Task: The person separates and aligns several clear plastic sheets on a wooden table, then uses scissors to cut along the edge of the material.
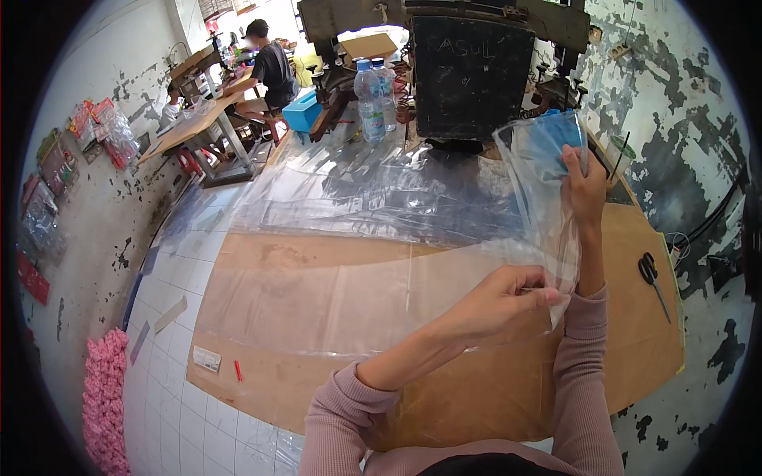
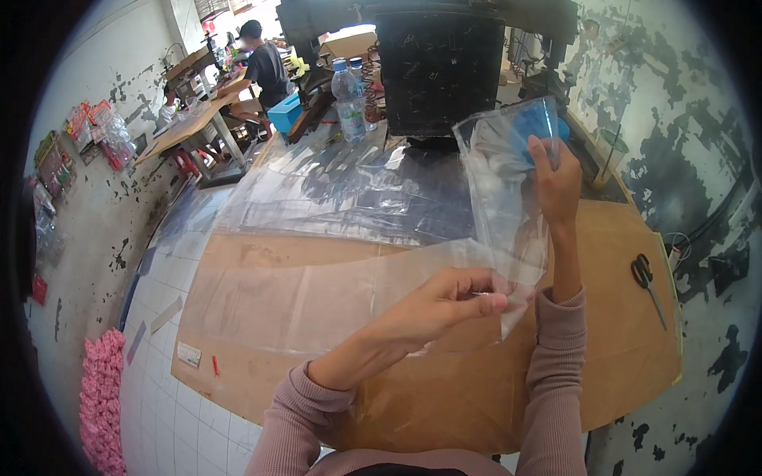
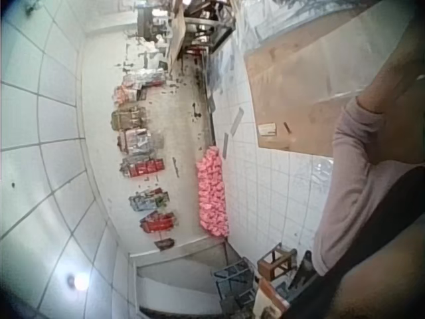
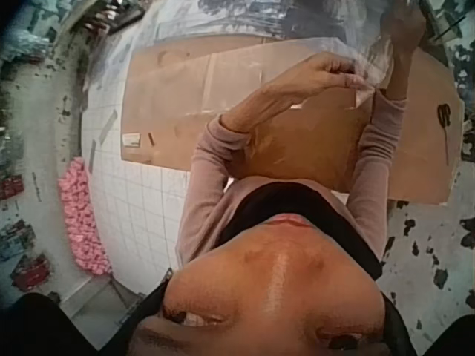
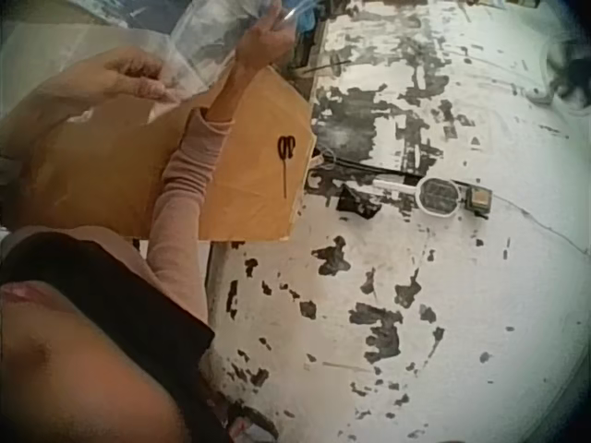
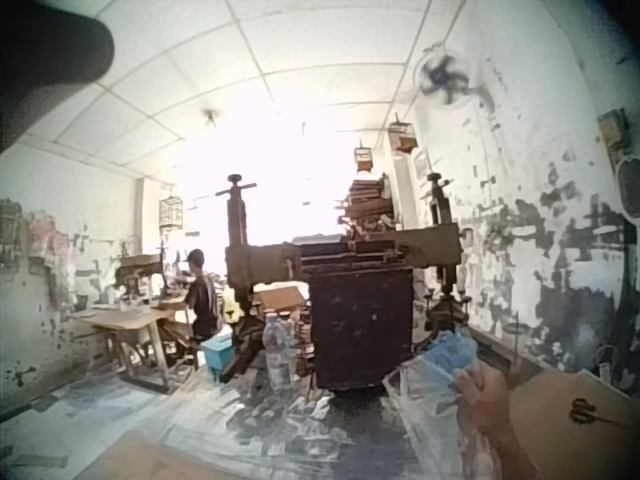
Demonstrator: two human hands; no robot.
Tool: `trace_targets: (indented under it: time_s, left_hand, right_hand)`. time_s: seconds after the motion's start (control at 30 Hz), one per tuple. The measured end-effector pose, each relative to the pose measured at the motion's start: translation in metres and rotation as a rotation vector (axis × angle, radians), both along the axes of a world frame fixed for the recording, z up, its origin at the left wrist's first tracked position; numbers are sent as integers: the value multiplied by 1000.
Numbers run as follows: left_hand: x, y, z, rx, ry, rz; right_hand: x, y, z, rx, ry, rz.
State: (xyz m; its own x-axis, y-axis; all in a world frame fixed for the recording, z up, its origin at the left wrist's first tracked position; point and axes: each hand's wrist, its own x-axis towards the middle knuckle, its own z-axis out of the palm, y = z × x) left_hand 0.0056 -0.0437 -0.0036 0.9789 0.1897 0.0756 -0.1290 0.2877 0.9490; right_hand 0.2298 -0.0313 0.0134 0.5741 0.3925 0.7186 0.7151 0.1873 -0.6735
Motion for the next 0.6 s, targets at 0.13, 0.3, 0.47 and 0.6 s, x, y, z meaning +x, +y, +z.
trace_targets:
  time_s: [0.13,0.3,0.47,0.6]
  left_hand:
    - [3,-1,-5,-100,-54,-31]
    - [21,-9,-27,-166,-362,-170]
    - [23,12,-30,-341,-351,-177]
    - [23,20,-25,-393,-245,-74]
  right_hand:
    - [-2,-9,3,-122,279,330]
    - [25,3,-18,-38,137,386]
    - [7,-6,2,-410,-57,-57]
    - [-14,-28,10,-348,-385,-384]
